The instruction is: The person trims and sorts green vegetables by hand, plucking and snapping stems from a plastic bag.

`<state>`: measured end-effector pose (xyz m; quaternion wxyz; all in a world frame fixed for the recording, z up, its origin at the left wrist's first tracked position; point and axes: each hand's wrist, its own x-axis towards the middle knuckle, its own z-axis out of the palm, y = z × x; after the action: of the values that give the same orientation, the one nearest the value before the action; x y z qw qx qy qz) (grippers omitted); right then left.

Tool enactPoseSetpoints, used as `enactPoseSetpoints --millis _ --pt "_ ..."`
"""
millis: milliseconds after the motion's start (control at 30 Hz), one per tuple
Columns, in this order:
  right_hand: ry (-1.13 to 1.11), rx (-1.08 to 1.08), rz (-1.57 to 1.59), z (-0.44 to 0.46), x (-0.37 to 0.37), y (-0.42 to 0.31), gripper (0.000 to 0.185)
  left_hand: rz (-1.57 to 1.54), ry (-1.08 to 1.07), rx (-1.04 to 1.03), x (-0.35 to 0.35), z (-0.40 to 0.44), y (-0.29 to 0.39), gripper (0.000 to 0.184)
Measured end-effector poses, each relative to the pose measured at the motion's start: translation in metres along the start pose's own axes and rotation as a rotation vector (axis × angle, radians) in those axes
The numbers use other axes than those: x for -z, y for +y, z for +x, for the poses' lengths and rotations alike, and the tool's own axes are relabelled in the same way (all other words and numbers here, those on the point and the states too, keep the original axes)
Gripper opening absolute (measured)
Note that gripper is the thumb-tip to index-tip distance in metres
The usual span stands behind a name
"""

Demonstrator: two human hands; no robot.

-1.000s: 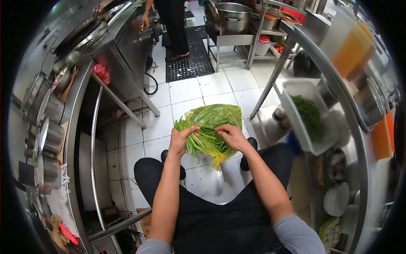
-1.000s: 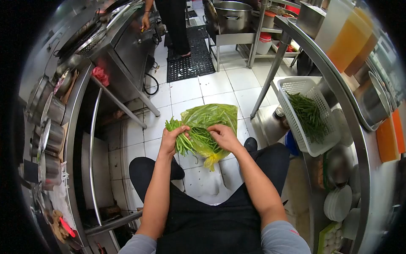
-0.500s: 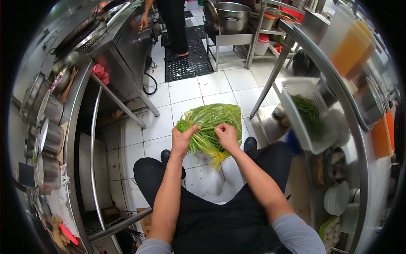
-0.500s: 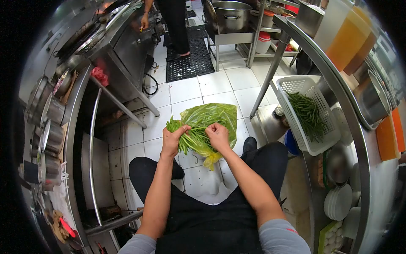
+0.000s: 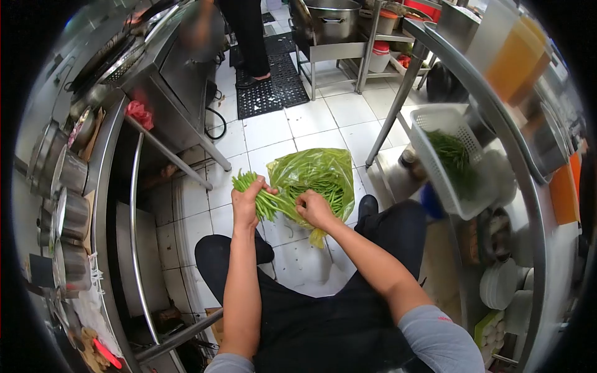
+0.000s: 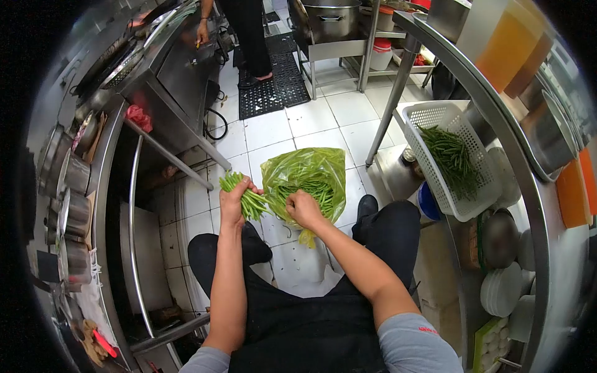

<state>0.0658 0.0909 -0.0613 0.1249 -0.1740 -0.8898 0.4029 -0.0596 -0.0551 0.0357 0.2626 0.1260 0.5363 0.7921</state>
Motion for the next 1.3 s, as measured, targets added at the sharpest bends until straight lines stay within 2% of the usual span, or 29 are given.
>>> enactPoseSetpoints --millis 67,167,200,267,467,533,633,667,700,733,767,800,867,900,933,1000,1267,1300 --pt "0.021 -0.041 0.034 0.002 0.006 0.003 0.013 0.107 0.01 0.003 -0.006 -0.001 0.0 0.013" --pt "0.048 -0.104 0.14 0.003 0.024 0.002 0.012 0.462 -0.055 -0.125 -0.009 -0.002 -0.007 0.011" --pt "0.045 -0.099 0.137 0.003 0.034 -0.001 0.012 0.46 -0.05 -0.128 -0.012 -0.004 -0.011 0.011" --pt "0.063 -0.045 0.0 0.001 0.055 -0.011 0.013 0.674 -0.129 -0.256 -0.02 -0.007 -0.023 0.013" --pt "0.092 -0.025 0.114 -0.01 0.084 -0.033 0.016 0.955 -0.302 -0.36 -0.04 -0.016 -0.041 0.022" --pt "0.175 0.096 0.038 -0.012 0.083 -0.035 0.016 0.924 -0.302 -0.377 -0.047 -0.02 -0.034 0.022" --pt "0.306 -0.009 0.163 -0.01 0.078 -0.033 0.017 0.883 -0.291 -0.273 -0.048 -0.023 -0.029 0.018" --pt "0.313 -0.016 0.162 -0.008 0.077 -0.028 0.017 0.703 -0.269 -0.15 -0.041 -0.018 -0.036 0.016" --pt "0.295 -0.049 0.223 -0.005 0.077 -0.025 0.019 0.522 -0.242 -0.027 -0.039 -0.018 -0.035 0.014" --pt "0.275 -0.079 0.284 -0.002 0.078 -0.023 0.02 0.521 -0.245 -0.026 -0.037 -0.017 -0.033 0.014" --pt "0.11 -0.12 0.156 -0.001 0.083 -0.019 0.024 0.349 -0.237 0.021 -0.033 -0.015 -0.03 0.013" --pt "0.111 -0.118 0.156 -0.002 0.079 -0.015 0.024 0.178 -0.227 0.066 -0.033 -0.015 -0.023 0.013" --pt "0.011 -0.119 0.307 -0.004 0.067 -0.006 0.028 0.084 -0.187 0.121 -0.033 -0.015 -0.013 0.013" --pt "-0.136 -0.165 0.513 -0.006 0.073 -0.017 0.027 0.01 -0.199 0.133 -0.031 -0.015 -0.011 0.012" --pt "-0.137 -0.167 0.51 -0.006 0.073 -0.021 0.027 -0.067 -0.209 0.145 -0.029 -0.014 -0.011 0.012" --pt "-0.315 -0.2 0.732 -0.008 0.072 -0.027 0.025 -0.072 -0.219 0.148 -0.027 -0.013 -0.014 0.014" --pt "-0.236 -0.166 0.644 -0.007 0.062 -0.015 0.019 -0.022 -0.173 0.027 -0.024 -0.013 -0.009 0.02" --pt "-0.099 -0.154 0.508 -0.007 0.061 -0.019 0.019 -0.024 -0.174 0.03 -0.023 -0.011 -0.011 0.02"
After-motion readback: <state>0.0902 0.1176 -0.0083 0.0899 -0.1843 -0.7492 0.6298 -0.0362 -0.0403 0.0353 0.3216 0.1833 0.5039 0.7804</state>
